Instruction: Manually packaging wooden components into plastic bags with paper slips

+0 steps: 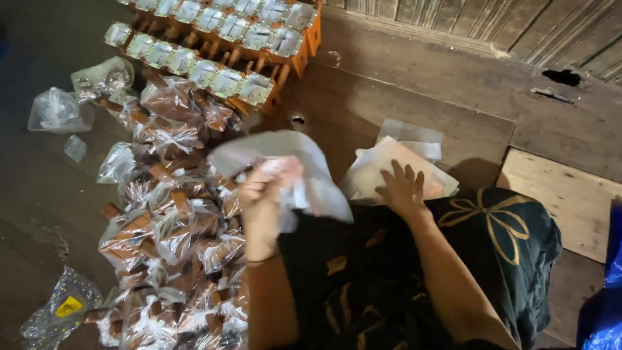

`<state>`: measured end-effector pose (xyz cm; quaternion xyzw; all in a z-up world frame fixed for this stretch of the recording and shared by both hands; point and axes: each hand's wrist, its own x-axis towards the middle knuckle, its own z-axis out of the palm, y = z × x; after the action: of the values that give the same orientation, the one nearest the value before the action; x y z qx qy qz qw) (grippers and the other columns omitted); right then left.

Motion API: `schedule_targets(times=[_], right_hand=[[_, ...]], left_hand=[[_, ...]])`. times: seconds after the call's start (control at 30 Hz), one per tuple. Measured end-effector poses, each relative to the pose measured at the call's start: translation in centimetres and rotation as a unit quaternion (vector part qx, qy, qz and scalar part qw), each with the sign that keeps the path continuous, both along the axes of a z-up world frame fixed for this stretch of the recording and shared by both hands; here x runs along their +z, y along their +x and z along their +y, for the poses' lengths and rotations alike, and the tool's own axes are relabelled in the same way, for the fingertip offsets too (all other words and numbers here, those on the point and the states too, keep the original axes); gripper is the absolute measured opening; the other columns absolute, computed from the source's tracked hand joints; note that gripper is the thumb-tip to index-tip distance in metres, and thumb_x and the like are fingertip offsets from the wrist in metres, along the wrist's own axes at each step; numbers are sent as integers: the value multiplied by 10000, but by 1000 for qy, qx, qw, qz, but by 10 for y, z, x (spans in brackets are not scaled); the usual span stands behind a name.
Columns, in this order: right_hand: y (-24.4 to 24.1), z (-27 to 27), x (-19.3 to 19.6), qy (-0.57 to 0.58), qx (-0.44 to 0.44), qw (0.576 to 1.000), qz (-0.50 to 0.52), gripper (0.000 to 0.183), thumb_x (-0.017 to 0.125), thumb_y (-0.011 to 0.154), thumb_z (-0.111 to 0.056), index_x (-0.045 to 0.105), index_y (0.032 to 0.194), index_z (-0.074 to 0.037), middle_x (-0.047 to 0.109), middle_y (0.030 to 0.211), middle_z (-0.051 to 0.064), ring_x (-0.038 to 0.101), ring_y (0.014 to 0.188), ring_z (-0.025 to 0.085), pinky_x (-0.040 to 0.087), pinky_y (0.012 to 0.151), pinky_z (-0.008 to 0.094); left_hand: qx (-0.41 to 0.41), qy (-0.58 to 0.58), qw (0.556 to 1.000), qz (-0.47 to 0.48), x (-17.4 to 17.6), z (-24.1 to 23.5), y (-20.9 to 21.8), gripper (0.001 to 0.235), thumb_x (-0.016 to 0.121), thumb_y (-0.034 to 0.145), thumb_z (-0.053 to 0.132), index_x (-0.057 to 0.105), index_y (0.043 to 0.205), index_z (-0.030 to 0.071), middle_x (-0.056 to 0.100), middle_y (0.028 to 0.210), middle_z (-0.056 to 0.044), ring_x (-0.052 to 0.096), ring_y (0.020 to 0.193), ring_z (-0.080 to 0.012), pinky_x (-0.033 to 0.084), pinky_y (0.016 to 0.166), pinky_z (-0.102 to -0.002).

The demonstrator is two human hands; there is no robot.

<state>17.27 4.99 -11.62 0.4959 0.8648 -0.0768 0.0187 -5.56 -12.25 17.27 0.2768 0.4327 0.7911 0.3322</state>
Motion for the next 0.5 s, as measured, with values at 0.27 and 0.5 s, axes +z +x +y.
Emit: schedule_targets(times=[0.27,0.5], right_hand=[[-9,-46,251,-108,-9,839,533,160,784,944,-121,753,1100,-105,746,1065,68,719,1026,236,553,928,364],[-25,-75,269,-166,113,792,577,67,806,872,-74,757,895,-35,740,1065,146,703,1076,349,510,966,469]], left_hand=[[-130,-226,811,524,-117,6,23,292,576,954,-24,704,1216,-10,728,1048,-308,583,1242,-528,447,1090,-602],[-240,-277,927,87,-137,12,33,330,607,890,-26,655,1204,-112,711,1067,-249,687,1039,-340,504,1057,-367]])
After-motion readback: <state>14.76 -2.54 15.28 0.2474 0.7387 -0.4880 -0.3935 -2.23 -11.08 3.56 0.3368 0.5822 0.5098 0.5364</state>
